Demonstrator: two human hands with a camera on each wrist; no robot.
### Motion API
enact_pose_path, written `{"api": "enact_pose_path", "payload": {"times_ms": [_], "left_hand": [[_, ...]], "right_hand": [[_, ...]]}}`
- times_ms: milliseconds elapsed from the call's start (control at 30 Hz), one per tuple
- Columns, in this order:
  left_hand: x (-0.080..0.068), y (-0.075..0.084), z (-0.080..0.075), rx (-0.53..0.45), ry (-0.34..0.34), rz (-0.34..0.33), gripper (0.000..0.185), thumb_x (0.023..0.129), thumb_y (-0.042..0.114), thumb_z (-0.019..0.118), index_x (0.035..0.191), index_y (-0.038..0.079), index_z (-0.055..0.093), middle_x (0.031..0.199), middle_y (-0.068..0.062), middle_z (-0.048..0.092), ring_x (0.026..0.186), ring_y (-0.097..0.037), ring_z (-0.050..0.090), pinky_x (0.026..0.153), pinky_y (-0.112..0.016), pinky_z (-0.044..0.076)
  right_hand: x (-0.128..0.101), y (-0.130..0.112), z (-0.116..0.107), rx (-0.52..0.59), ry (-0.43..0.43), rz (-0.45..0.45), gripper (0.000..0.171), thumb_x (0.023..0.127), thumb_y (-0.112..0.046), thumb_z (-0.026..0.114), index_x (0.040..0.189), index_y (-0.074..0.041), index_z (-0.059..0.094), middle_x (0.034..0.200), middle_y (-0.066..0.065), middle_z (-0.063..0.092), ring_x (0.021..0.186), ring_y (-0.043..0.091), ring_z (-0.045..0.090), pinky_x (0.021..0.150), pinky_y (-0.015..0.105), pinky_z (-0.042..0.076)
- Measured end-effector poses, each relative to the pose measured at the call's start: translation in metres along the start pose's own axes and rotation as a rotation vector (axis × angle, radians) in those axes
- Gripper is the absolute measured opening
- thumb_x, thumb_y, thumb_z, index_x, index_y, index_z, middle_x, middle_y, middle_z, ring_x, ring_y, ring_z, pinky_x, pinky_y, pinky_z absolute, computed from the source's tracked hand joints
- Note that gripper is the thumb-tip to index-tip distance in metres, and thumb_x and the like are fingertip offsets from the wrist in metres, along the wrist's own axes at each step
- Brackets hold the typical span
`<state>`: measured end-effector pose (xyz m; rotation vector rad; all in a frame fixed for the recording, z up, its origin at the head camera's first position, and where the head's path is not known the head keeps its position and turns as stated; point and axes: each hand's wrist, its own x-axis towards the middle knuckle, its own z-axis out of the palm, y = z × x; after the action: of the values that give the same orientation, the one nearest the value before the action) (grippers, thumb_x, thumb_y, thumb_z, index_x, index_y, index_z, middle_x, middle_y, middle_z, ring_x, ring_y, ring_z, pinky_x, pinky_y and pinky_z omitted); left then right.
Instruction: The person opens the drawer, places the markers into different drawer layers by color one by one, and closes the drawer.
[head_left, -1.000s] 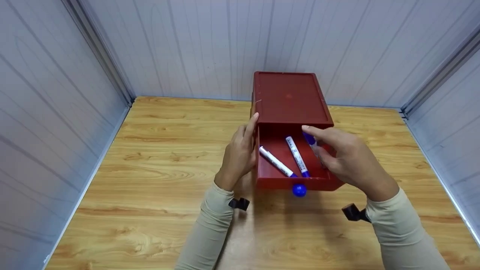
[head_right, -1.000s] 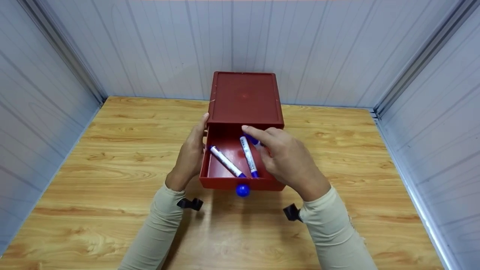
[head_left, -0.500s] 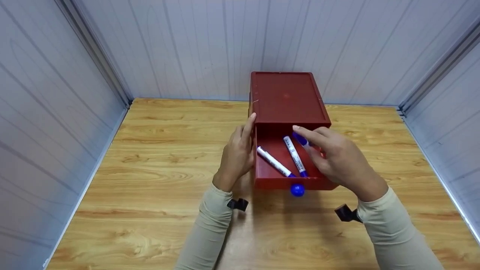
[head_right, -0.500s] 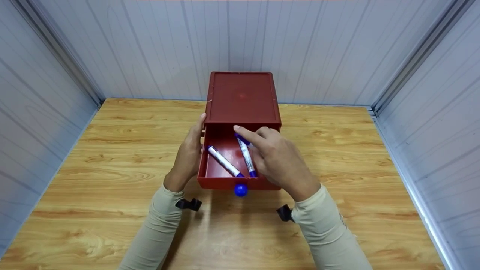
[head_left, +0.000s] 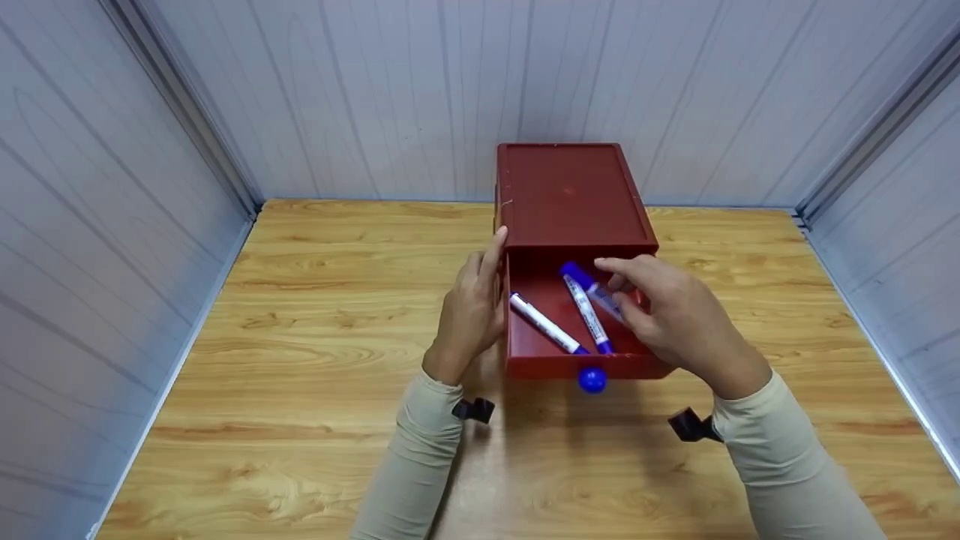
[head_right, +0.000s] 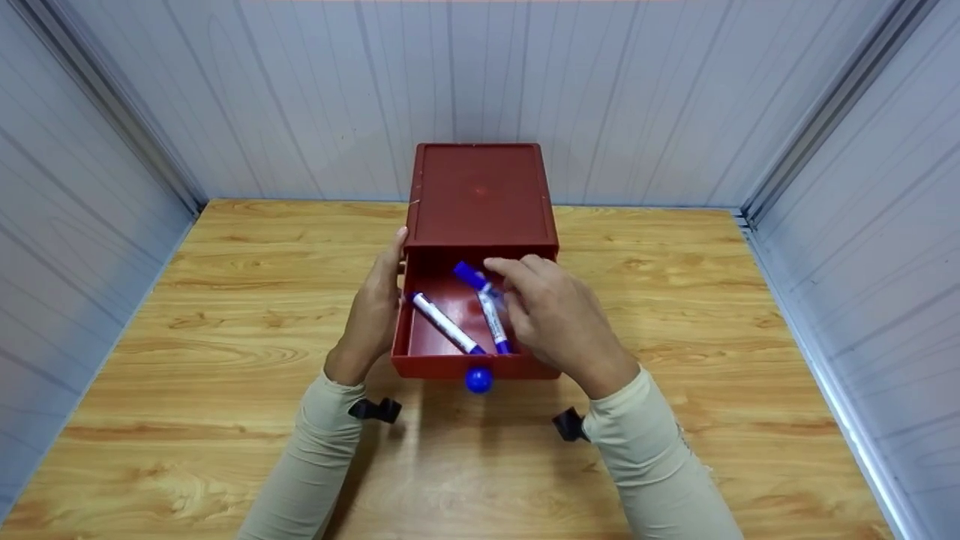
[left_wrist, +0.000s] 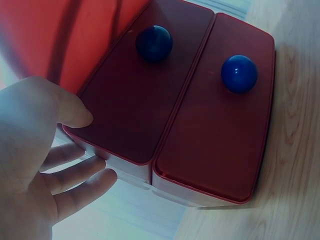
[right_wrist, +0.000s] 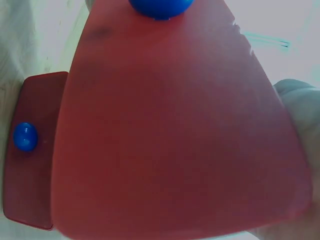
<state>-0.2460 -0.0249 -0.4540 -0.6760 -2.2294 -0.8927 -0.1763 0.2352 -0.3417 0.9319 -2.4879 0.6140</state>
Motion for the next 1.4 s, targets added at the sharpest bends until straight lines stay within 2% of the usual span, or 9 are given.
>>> {"api": "enact_pose_path", "payload": {"times_ms": [200,400,567,733,933,1033,1167,1267,1400], "left_hand": [[-0.001,0.0,-0.001,-0.002,-0.005,-0.009,0.079,0.092,0.004,0.064,0.158,0.021,0.024,0.114,-0.015,0.057,0.09,-0.024,0.054,0.069,-0.04,0.054],[0.0,0.0,0.0,0.002,-0.008,-0.011,0.082,0.09,-0.003,0.064,0.158,0.022,0.024,0.114,-0.016,0.058,0.09,-0.025,0.056,0.07,-0.039,0.054],[0.0,0.0,-0.001,-0.007,-0.029,-0.021,0.078,0.094,0.007,0.064,0.159,0.022,0.023,0.122,-0.017,0.057,0.101,-0.025,0.058,0.08,-0.04,0.055],[0.001,0.0,-0.001,-0.017,-0.043,-0.03,0.078,0.095,0.014,0.066,0.159,0.023,0.022,0.128,-0.016,0.056,0.107,-0.024,0.057,0.085,-0.04,0.055],[0.0,0.0,-0.001,-0.008,-0.033,-0.028,0.078,0.095,0.011,0.065,0.159,0.022,0.023,0.121,-0.015,0.058,0.1,-0.023,0.057,0.078,-0.038,0.055],[0.001,0.0,-0.001,-0.003,-0.024,-0.028,0.079,0.093,0.009,0.066,0.159,0.022,0.024,0.119,-0.014,0.058,0.097,-0.023,0.056,0.074,-0.038,0.054],[0.001,0.001,0.0,-0.005,-0.027,-0.024,0.081,0.092,0.012,0.068,0.159,0.022,0.023,0.121,-0.015,0.058,0.099,-0.024,0.057,0.078,-0.039,0.054],[0.002,0.001,0.0,-0.009,-0.035,-0.024,0.08,0.093,0.014,0.068,0.159,0.022,0.023,0.122,-0.016,0.058,0.101,-0.024,0.058,0.081,-0.039,0.054],[0.001,0.001,-0.001,-0.006,-0.03,-0.028,0.078,0.095,0.014,0.066,0.159,0.022,0.023,0.122,-0.016,0.058,0.101,-0.024,0.058,0.081,-0.04,0.055]], "right_hand": [[-0.006,0.0,-0.002,0.049,-0.02,0.026,0.034,0.089,-0.002,0.071,0.123,-0.009,0.069,0.098,0.0,0.067,0.069,0.008,0.049,0.057,0.026,0.044],[-0.016,-0.007,-0.008,0.079,0.012,0.011,0.033,0.089,-0.003,0.072,0.121,-0.011,0.071,0.102,-0.002,0.067,0.078,0.006,0.053,0.062,0.024,0.045],[-0.023,-0.014,-0.013,0.085,0.032,-0.002,0.036,0.086,-0.002,0.075,0.12,-0.012,0.071,0.104,-0.003,0.068,0.079,0.006,0.054,0.065,0.019,0.046],[-0.029,-0.019,-0.016,0.097,0.09,-0.036,0.036,0.082,0.002,0.076,0.116,-0.01,0.072,0.103,-0.001,0.069,0.073,0.009,0.053,0.063,0.016,0.041],[-0.035,-0.029,-0.019,0.1,0.149,-0.085,0.036,0.079,0.005,0.076,0.112,-0.009,0.073,0.103,0.0,0.071,0.08,0.011,0.059,0.069,0.016,0.044],[-0.039,-0.035,-0.017,0.118,0.191,-0.113,0.028,0.082,0.002,0.072,0.108,-0.007,0.074,0.1,0.002,0.071,0.081,0.013,0.061,0.07,0.016,0.046],[-0.044,-0.045,-0.014,0.164,0.232,-0.166,0.017,0.093,-0.011,0.064,0.105,-0.005,0.075,0.094,0.004,0.071,0.076,0.012,0.062,0.065,0.016,0.049],[-0.048,-0.051,-0.012,0.17,0.233,-0.188,0.022,0.1,-0.02,0.059,0.104,-0.006,0.075,0.091,0.002,0.071,0.074,0.01,0.062,0.065,0.017,0.05],[-0.055,-0.055,-0.008,0.159,0.205,-0.181,0.025,0.101,-0.023,0.057,0.106,-0.007,0.075,0.091,0.0,0.071,0.072,0.008,0.059,0.064,0.017,0.048]]}}
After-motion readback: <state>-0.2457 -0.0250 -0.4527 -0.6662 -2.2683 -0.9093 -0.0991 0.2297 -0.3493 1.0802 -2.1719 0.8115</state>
